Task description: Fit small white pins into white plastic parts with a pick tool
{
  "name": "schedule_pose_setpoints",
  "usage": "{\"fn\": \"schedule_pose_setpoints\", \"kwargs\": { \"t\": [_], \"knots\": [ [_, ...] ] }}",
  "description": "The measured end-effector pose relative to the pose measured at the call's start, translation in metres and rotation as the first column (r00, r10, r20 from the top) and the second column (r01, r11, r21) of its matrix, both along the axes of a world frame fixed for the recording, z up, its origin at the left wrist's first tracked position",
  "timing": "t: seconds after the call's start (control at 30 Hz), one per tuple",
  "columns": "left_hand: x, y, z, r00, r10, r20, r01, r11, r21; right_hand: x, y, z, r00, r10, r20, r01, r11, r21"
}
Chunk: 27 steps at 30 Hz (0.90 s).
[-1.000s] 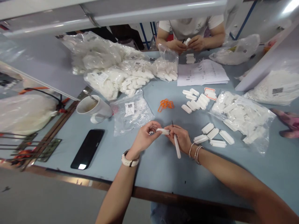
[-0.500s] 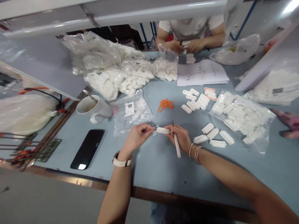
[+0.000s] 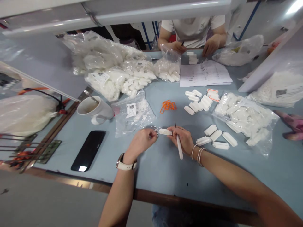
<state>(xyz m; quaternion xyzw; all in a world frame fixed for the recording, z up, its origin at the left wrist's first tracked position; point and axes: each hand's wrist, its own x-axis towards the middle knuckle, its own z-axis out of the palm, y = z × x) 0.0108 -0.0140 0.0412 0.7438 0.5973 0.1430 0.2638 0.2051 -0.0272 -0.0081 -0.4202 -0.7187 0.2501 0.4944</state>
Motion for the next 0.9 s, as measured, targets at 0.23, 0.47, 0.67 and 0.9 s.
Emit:
{"fn": "schedule_pose_setpoints", "kwargs": {
  "t": [0.23,0.47,0.67,0.9],
  "knots": [
    [0.008,-0.002,0.004,0.889,0.06,0.454,-0.054,0.998,-0.027,-0.001,0.0,-0.002,1.0,0.013,0.004,-0.013,1.0,-0.001],
    [0.017,0.001,-0.01,0.907,-0.098,0.41,0.021,0.982,0.187,-0.001,0.0,-0.001,1.0,0.011,0.0,-0.011,1.0,0.022],
    [0.017,0.001,-0.013,0.919,-0.132,0.371,0.029,0.963,0.269,-0.002,0.0,0.0,1.0,0.008,-0.01,-0.008,1.0,0.023],
    [0.019,-0.001,-0.012,0.932,-0.011,0.363,-0.017,0.997,0.073,-0.002,0.0,0.0,0.999,0.015,-0.039,-0.014,0.999,0.029]
  ]
}}
